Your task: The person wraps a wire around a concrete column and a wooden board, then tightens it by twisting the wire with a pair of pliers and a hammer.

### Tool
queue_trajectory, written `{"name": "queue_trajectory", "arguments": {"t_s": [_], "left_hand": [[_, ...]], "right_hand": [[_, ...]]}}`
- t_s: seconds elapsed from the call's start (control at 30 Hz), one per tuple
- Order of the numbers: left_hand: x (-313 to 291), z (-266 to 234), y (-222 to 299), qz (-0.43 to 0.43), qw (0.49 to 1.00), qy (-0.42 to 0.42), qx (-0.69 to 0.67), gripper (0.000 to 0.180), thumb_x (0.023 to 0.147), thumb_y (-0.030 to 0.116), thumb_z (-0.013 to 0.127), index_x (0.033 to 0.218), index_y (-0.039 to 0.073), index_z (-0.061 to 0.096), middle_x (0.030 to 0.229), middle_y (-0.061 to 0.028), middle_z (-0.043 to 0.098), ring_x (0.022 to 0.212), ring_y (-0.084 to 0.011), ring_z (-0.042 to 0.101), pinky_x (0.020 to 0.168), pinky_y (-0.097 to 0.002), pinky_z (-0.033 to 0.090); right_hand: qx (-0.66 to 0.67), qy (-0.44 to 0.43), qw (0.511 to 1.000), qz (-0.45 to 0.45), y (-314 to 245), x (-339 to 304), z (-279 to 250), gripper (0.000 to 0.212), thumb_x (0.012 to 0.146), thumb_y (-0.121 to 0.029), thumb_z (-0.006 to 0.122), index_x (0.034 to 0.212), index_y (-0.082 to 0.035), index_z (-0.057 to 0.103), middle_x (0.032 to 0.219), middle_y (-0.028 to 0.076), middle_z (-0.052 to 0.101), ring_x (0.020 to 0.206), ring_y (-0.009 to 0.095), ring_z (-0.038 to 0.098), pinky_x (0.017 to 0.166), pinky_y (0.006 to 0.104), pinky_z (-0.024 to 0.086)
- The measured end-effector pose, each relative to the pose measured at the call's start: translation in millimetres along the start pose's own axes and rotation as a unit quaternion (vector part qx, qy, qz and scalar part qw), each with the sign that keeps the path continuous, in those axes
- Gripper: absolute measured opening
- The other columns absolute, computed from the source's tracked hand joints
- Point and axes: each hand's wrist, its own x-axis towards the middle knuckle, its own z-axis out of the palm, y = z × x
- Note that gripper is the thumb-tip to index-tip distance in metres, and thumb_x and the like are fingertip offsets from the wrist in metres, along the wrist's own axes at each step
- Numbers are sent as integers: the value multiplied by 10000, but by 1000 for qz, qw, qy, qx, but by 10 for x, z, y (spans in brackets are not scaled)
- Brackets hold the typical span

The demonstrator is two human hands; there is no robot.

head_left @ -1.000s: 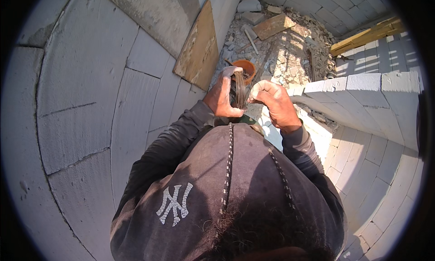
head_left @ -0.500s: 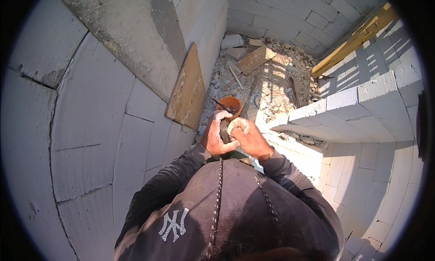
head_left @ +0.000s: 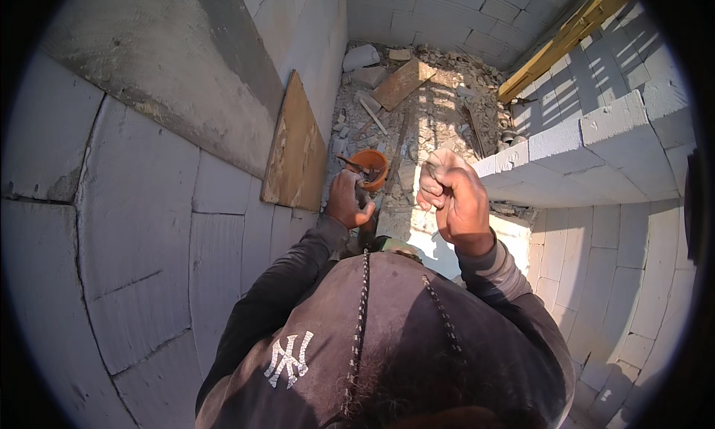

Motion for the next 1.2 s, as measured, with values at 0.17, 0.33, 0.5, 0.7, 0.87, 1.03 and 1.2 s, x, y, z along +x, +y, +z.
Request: {"name": "queue_trajectory", "arguments": {"t_s": [0.17,0.33,0.5,0.7,0.87,1.03,1.2], "left_hand": [[-63,228,-382,-115,993,19,-35,493,678,106,705,1079,35,428,1014,-189,443,996,-412,474,916,-513,393],[-26,423,-794,-150,981,110,-61,455,711,48,643,1108,26,422,1045,-192,445,1044,-406,495,956,-490,410],[118,453,-924,-135,983,91,-87,461,726,20,627,1135,13,413,1093,-174,465,1096,-338,510,1039,-449,409],[483,477,-684,-58,993,42,-95,475,716,12,631,1132,0,402,1079,-149,463,1042,-291,503,1042,-414,425],[332,624,-958,-128,988,56,-58,492,710,36,652,1127,-7,395,1046,-164,447,1039,-336,501,989,-437,428],[62,446,-1110,-206,978,8,-11,484,703,58,668,1107,11,406,1051,-186,449,1023,-395,477,999,-488,388],[142,475,-960,-121,992,-25,-35,466,691,56,650,1089,14,414,1080,-210,462,1078,-431,488,1021,-510,391]], "right_hand": [[98,125,987,-37,-958,177,-534,156,1012,-202,399,894,-101,402,690,-39,339,555,47,267,513,215,266],[45,168,984,-49,-703,113,-1010,156,1028,-179,362,928,-77,422,694,-36,343,567,44,262,506,208,249],[-47,277,958,59,113,33,-1291,187,1045,-177,443,1006,-16,530,716,-12,425,583,42,333,511,212,268],[60,483,874,3,492,370,-1215,209,1064,-207,534,1054,-9,600,689,-33,402,580,53,332,494,218,304],[3,417,905,-87,-363,501,-1638,239,1066,-240,527,901,-68,515,659,-41,349,573,57,300,509,231,280],[-6,421,899,-116,-448,573,-1711,271,1075,-256,531,865,-89,500,655,-37,397,575,53,336,524,225,287],[-116,323,935,90,418,853,-1341,322,1086,-271,528,955,2,636,703,-8,568,587,36,365,549,213,302]]}}
